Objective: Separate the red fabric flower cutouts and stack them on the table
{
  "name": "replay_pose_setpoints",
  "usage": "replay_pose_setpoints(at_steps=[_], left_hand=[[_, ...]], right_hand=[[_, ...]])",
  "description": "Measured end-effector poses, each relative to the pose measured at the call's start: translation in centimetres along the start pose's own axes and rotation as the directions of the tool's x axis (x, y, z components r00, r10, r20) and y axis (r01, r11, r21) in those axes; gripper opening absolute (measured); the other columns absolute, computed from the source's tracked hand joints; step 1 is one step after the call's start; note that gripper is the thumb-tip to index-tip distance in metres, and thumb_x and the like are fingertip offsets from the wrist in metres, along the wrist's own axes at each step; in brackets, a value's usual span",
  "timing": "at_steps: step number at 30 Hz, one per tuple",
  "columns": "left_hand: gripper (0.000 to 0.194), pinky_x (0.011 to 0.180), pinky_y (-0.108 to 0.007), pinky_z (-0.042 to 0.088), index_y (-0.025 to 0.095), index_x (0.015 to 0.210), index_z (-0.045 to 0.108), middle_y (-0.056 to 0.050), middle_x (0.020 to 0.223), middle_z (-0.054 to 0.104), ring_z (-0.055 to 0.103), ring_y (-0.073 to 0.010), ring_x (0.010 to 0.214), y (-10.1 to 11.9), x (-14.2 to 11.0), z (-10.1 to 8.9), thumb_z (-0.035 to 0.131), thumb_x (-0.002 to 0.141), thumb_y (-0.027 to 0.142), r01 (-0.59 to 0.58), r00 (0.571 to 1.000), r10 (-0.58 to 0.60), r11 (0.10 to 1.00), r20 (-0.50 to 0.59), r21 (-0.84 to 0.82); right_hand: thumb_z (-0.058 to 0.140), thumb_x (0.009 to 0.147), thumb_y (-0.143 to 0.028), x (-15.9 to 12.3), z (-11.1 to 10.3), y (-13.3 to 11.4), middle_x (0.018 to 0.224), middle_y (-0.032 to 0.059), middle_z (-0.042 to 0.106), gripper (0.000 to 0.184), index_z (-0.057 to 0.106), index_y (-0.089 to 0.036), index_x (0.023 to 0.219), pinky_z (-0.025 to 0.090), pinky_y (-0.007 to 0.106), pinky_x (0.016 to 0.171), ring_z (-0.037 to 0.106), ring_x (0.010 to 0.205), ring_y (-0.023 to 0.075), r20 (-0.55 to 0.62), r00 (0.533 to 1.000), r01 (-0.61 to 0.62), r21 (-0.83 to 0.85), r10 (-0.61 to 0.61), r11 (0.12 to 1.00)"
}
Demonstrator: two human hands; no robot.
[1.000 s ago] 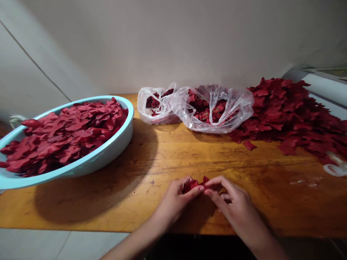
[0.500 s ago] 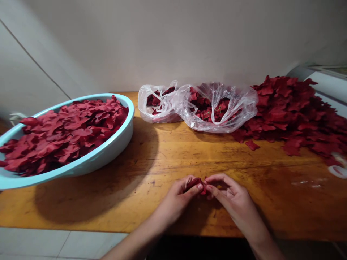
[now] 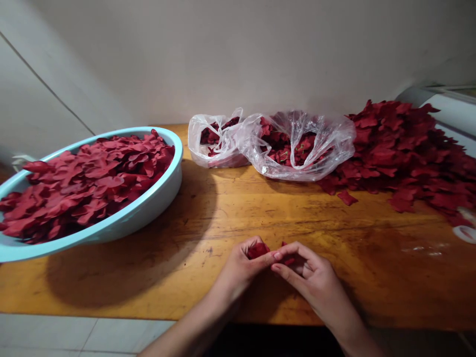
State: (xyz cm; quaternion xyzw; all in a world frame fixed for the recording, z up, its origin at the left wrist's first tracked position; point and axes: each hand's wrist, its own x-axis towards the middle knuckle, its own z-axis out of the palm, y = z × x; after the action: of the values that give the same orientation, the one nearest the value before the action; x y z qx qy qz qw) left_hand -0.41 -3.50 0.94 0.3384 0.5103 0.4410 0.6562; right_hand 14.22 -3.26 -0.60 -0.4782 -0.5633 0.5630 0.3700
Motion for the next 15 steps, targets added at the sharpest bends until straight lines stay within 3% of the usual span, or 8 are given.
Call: replay_pose_setpoints(at_steps=[5, 8, 10, 15], left_hand=[[0.043, 0.053, -0.021, 0.025, 0.016, 0.06, 0.04, 0.007, 0.057, 0.038, 0.032, -0.0066, 0.055, -0.2, 0.1, -0.1, 0.075, 0.064, 0.043, 0.028, 0.999, -0.025, 0.994, 0.031, -0.101], [0.033, 0.061, -0.022, 0.032, 0.016, 0.075, 0.051, 0.003, 0.071, 0.049, 0.043, -0.0095, 0.065, -0.2, 0.0, -0.3, 0.07, 0.07, 0.043, 0.053, 0.992, -0.032, 0.983, 0.122, -0.177], [0.028, 0.063, -0.022, 0.032, 0.016, 0.08, 0.053, 0.002, 0.076, 0.05, 0.043, -0.01, 0.068, -0.1, -0.1, -0.5, 0.068, 0.073, 0.039, 0.051, 0.993, -0.03, 0.982, 0.118, -0.18], [0.027, 0.056, -0.021, 0.027, 0.015, 0.066, 0.049, 0.004, 0.064, 0.042, 0.034, -0.0087, 0.06, 0.1, -0.3, -0.5, 0.063, 0.078, 0.036, 0.017, 0.996, -0.013, 0.998, 0.083, -0.054]], right_hand=[[0.066, 0.077, -0.036, 0.4, 0.1, 0.0, 0.077, 0.0009, 0.066, 0.019, 0.059, -0.02, 0.08, 0.054, 0.023, 0.068, 0.066, 0.076, 0.0156, 0.03, 1.0, -0.008, 0.137, 0.003, 0.991], [0.063, 0.08, -0.037, 0.8, -0.8, 0.1, 0.076, -0.0005, 0.064, 0.02, 0.053, -0.02, 0.077, 0.054, 0.023, 0.067, 0.066, 0.073, 0.014, -0.021, 1.0, -0.016, 0.204, 0.02, 0.979], [0.063, 0.08, -0.036, 1.0, -1.7, 0.2, 0.074, -0.002, 0.064, 0.021, 0.049, -0.02, 0.076, 0.053, 0.02, 0.064, 0.065, 0.069, 0.0115, -0.052, 0.998, -0.024, 0.197, 0.035, 0.98], [0.069, 0.074, -0.038, 1.4, -3.1, 0.6, 0.069, -0.0019, 0.062, 0.026, 0.053, -0.019, 0.081, 0.053, 0.02, 0.054, 0.063, 0.057, 0.0102, -0.063, 0.995, -0.066, 0.1, 0.073, 0.993]])
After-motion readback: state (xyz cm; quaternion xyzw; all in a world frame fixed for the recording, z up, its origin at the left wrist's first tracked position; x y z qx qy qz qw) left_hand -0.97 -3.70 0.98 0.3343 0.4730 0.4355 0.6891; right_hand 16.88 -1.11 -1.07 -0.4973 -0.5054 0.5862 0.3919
